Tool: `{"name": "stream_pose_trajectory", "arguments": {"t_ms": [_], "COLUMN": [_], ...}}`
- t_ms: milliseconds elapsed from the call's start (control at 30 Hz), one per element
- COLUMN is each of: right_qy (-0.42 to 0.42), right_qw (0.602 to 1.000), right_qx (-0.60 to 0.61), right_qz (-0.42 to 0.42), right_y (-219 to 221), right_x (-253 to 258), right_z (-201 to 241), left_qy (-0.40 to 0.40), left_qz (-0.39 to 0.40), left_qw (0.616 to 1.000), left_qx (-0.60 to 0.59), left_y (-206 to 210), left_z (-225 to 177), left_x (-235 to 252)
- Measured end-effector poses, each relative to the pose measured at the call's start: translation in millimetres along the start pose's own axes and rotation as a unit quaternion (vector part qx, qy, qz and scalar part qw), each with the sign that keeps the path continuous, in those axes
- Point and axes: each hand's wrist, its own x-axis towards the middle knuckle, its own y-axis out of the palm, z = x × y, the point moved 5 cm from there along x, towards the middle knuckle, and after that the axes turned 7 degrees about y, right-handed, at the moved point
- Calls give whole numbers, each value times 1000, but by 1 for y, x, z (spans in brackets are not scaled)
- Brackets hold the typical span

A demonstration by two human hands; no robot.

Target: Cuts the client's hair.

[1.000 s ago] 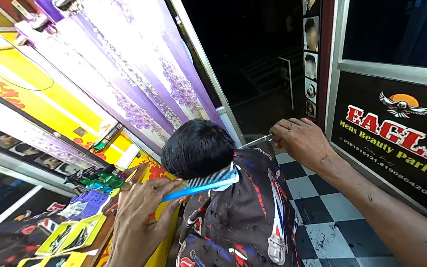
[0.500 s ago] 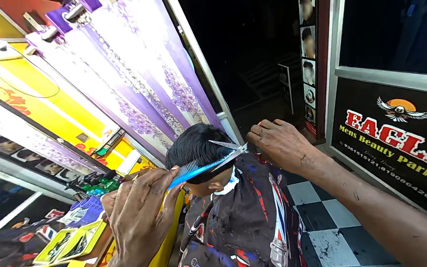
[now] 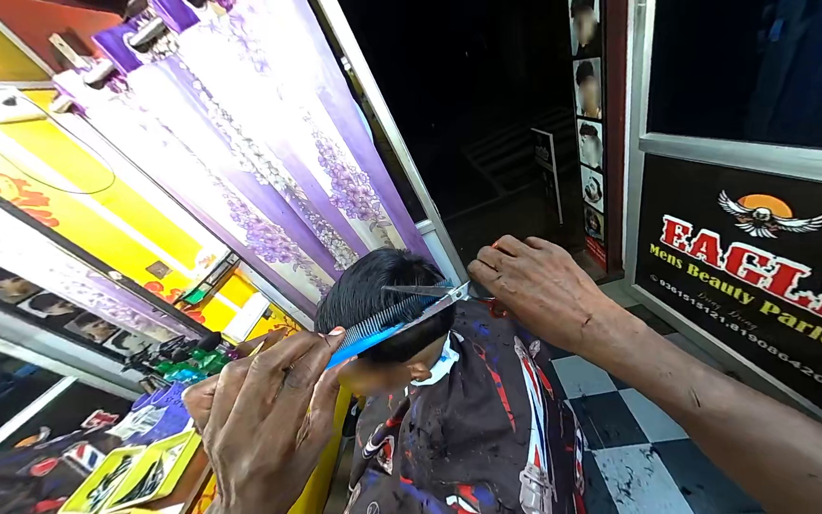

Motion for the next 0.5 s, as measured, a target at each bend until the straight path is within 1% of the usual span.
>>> {"name": "stream_pose_trajectory", "arguments": {"t_ms": [100,300,400,500], "right_qy": [-19,15,7,13], "right_qw": [1000,1000,1000,998], "right_qx": [5,9,21,61], "right_qz": [-13,-9,-6,-18], "right_y": [-6,3,2,-1], "right_x": [-3,-6,1,0], "right_z": [5,-3,4,5], "left_qy": [-3,-2,-1,-25], "left_qz": [-2,3,5,0], "left_qw": [1000,1000,1000,1000], "left_qx": [3,0,-4,-6], "left_y": [-3,-6,-8,-10], "left_z": [0,4,5,9], "left_x": [1,2,2,3]}}
